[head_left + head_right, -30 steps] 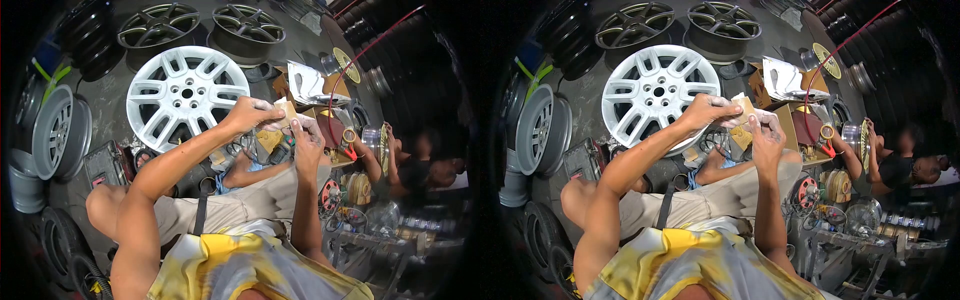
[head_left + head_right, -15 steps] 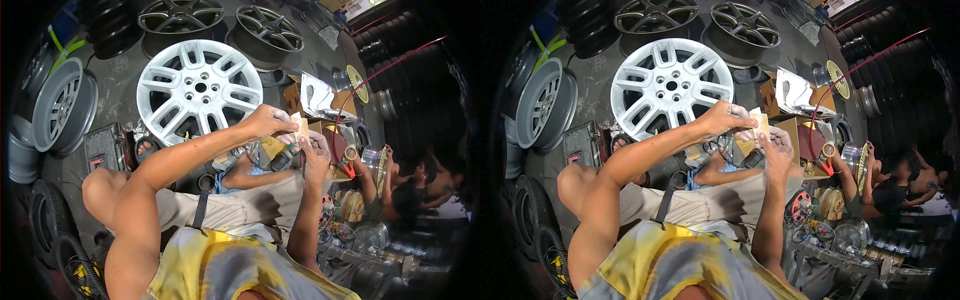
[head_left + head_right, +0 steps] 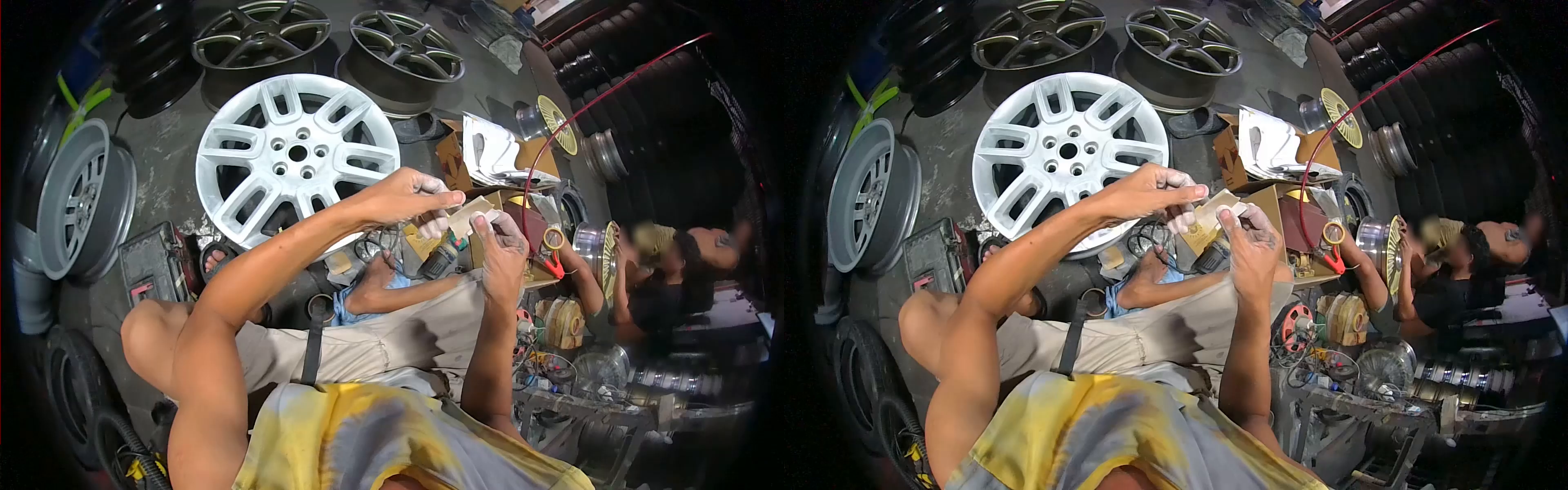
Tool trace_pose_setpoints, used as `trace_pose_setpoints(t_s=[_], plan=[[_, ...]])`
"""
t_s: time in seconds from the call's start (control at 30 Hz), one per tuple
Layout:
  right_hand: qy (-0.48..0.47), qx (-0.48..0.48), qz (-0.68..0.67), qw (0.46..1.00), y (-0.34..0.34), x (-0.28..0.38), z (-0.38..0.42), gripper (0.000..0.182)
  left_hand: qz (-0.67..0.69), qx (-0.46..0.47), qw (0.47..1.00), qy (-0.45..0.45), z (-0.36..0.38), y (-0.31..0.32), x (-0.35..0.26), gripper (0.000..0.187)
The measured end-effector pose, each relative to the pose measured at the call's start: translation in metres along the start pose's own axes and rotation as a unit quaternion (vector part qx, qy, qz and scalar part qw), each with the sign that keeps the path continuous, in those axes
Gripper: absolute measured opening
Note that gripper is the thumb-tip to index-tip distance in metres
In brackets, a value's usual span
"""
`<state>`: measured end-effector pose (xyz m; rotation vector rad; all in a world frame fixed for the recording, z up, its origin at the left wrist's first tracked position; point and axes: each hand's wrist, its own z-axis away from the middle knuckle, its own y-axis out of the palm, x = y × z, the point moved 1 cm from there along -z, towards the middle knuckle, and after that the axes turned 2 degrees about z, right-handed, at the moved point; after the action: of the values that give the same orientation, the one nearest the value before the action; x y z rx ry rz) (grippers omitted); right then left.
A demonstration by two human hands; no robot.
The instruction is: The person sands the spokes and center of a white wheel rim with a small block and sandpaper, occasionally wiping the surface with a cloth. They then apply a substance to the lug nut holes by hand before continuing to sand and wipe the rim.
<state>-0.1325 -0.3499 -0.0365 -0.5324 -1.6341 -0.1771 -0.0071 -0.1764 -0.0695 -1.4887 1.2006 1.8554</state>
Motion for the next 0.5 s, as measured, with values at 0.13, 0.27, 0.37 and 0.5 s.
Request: trace_pose_setpoints(t_s=[0.13, 0.27, 0.37, 0.5], plan=[[0.011, 0.010, 0.041, 0.999, -0.0020, 0.0054, -0.0013, 0.014, -0.137, -0.017, 0.989, 0.057, 0.0026, -0.0045, -0.0091, 0.031], [0.010, 0.084, 0.025, 0.996, 0.0025, 0.0036, 0.0012, 0.017, -0.099, 0.005, 0.984, 0.147, 0.0010, -0.0063, -0.0082, 0.033], [0.003, 0.111, 0.035, 0.993, 0.0028, 0.0056, 0.0027, 0.017, -0.106, 0.019, 0.978, 0.181, -0.0001, -0.0057, -0.0068, 0.030], [0.015, 0.094, 0.045, 0.995, 0.0029, 0.0080, 0.0033, 0.014, -0.109, -0.014, 0.981, 0.158, 0.0013, -0.0018, -0.0070, 0.026]])
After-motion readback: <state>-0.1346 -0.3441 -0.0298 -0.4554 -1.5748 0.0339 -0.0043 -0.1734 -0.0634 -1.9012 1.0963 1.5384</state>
